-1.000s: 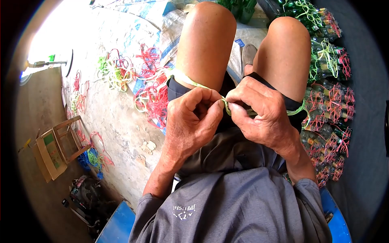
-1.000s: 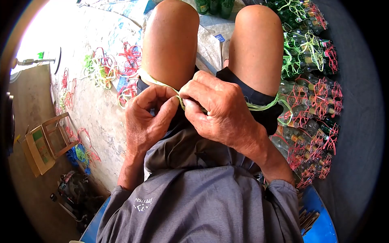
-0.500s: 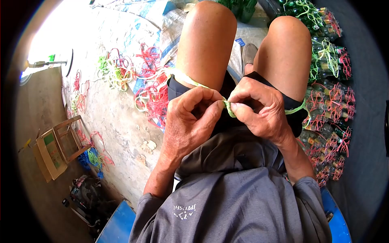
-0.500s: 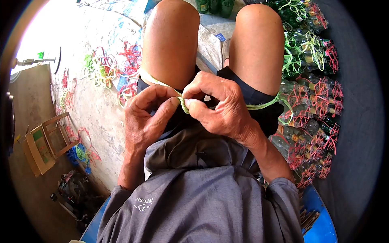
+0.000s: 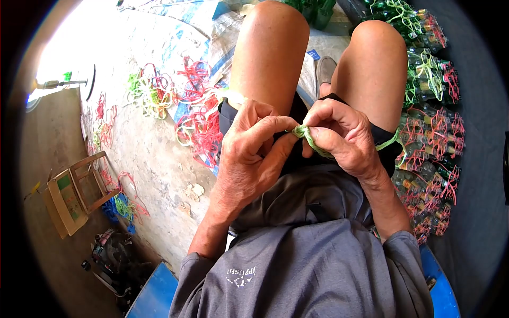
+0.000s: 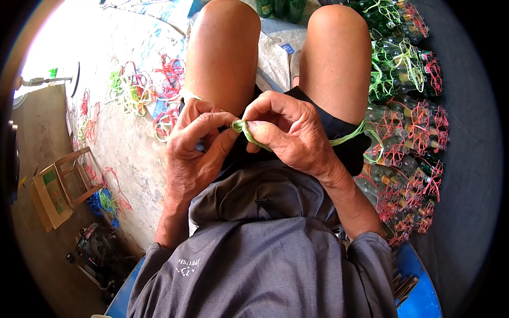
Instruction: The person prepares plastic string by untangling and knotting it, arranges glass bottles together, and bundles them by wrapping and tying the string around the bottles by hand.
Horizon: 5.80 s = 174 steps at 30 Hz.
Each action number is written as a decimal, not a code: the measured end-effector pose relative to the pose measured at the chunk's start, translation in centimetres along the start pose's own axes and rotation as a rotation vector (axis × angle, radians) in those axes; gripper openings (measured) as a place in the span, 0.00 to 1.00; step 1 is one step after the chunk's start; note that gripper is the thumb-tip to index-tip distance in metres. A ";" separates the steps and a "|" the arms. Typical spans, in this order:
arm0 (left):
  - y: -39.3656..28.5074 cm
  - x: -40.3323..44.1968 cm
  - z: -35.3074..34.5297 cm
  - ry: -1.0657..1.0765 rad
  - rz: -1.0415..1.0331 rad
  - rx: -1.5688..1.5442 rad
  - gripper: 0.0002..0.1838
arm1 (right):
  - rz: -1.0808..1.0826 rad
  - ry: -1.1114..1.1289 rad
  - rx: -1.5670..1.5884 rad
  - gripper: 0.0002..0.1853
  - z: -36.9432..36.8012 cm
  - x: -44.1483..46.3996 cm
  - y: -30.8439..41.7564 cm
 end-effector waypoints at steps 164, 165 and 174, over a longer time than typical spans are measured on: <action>0.9 -0.6 -0.7 -0.147 -0.044 -0.018 0.04 | 0.528 -0.072 -0.674 0.07 -1.4 0.0 2.4; 0.9 -0.6 -0.7 -0.149 -0.047 -0.018 0.04 | 0.531 -0.074 -0.677 0.07 -1.4 0.0 2.4; 1.5 -0.7 -0.7 -0.171 -0.002 -0.063 0.04 | 0.308 -0.106 -0.204 0.05 -0.4 -0.4 0.9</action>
Point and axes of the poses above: each hand's wrist, its own x-axis towards the middle knuckle, its own z-axis out of the back of the hand, y = z × x, the point moved 4 cm from there along x, towards the middle knuckle, and after that the axes turned 7 degrees about -y, right-handed, at the moved point
